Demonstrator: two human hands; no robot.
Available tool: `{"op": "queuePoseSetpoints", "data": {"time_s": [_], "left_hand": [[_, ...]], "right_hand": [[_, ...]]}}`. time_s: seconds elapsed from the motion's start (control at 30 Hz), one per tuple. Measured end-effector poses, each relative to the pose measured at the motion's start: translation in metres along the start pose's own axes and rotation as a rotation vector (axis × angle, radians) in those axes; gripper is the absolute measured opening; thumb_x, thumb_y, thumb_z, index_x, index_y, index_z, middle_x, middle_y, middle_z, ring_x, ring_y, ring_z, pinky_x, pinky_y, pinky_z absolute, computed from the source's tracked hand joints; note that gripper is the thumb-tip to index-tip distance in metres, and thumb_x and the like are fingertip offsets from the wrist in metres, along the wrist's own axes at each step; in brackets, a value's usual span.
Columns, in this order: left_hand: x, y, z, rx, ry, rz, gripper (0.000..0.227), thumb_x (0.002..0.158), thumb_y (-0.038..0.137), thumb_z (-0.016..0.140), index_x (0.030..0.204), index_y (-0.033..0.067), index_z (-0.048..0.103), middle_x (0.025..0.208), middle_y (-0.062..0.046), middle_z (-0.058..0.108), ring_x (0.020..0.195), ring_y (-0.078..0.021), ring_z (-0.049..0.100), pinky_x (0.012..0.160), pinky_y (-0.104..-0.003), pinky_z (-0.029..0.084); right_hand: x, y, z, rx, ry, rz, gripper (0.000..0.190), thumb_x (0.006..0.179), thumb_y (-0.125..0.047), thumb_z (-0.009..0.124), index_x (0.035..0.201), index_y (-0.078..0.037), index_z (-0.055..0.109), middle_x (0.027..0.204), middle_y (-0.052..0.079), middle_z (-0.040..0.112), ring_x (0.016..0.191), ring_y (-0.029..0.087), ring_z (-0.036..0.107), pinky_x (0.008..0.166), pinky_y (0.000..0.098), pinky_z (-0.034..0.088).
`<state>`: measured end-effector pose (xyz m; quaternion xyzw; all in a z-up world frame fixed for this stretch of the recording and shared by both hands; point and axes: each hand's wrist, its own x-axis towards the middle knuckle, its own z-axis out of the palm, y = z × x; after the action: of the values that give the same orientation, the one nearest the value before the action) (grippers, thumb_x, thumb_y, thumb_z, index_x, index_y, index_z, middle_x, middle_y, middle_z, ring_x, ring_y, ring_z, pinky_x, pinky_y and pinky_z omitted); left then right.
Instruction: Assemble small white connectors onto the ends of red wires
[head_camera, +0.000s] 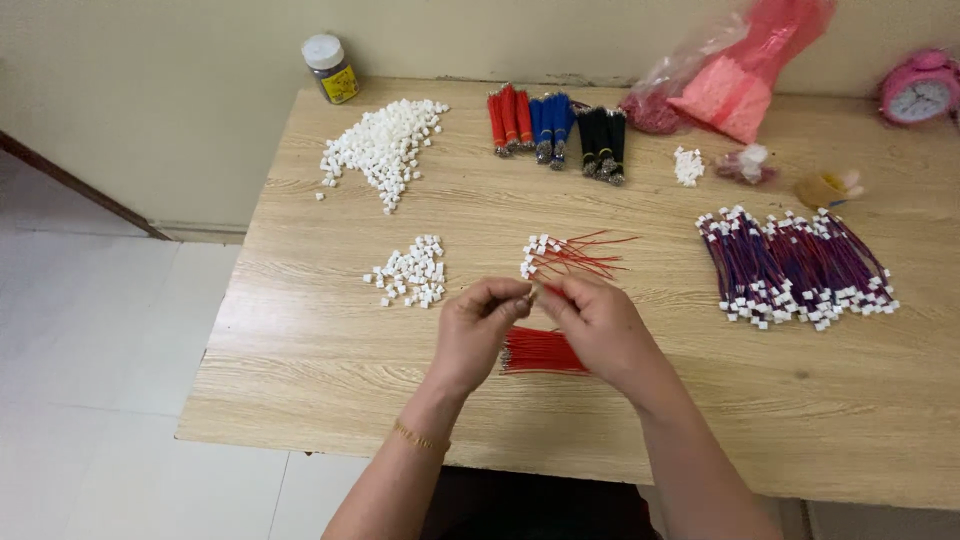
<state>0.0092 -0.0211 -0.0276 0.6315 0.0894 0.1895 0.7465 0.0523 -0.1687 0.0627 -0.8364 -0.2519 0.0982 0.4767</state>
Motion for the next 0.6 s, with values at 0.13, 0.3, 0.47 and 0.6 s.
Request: {"op": "queuePoseSetpoints", "data": {"time_s": [0.13,0.3,0.47,0.6], "left_hand": [[0.028,-0.043,-0.011,0.320,0.085,0.029,0.018,0.079,0.004,0.075,0.095,0.0116,0.077,0.087,-0.009,0.073,0.086,-0.0217,0.072,0.078,-0.033,0.057],[0.050,-0.086,-0.016,0.800,0.086,0.258,0.016,0.076,0.010,0.075,0.090,0.0172,0.075,0.085,-0.004,0.069,0.083,-0.0272,0.067,0.074,-0.039,0.055],[0.045,-0.069,-0.034,1.165,0.116,0.389,0.026,0.072,0.018,0.081,0.097,0.0240,0.075,0.095,0.000,0.068,0.089,-0.0220,0.064,0.074,-0.033,0.053],[0.038,-0.063,-0.072,1.436,0.250,0.360,0.020,0.067,0.029,0.077,0.086,0.0249,0.073,0.084,0.000,0.066,0.083,-0.0231,0.063,0.068,-0.037,0.050]], "right_hand": [[-0.001,0.007,-0.010,-0.094,0.186,0.153,0.026,0.098,-0.021,0.050,0.105,-0.002,0.067,0.096,0.023,0.069,0.096,0.042,0.065,0.083,0.0521,0.048],[0.012,0.068,-0.024,-0.095,0.331,0.065,0.028,0.109,-0.021,0.045,0.117,0.001,0.060,0.108,0.027,0.064,0.101,0.045,0.060,0.088,0.0559,0.045],[0.010,0.074,-0.015,-0.103,0.339,0.153,0.027,0.109,-0.027,0.044,0.114,-0.004,0.055,0.074,0.017,0.057,0.074,0.034,0.058,0.073,0.0512,0.045],[0.015,0.083,-0.001,0.107,0.220,0.091,0.014,0.100,-0.020,0.059,0.105,-0.008,0.064,0.069,0.008,0.058,0.070,0.018,0.055,0.071,0.0357,0.049]]}}
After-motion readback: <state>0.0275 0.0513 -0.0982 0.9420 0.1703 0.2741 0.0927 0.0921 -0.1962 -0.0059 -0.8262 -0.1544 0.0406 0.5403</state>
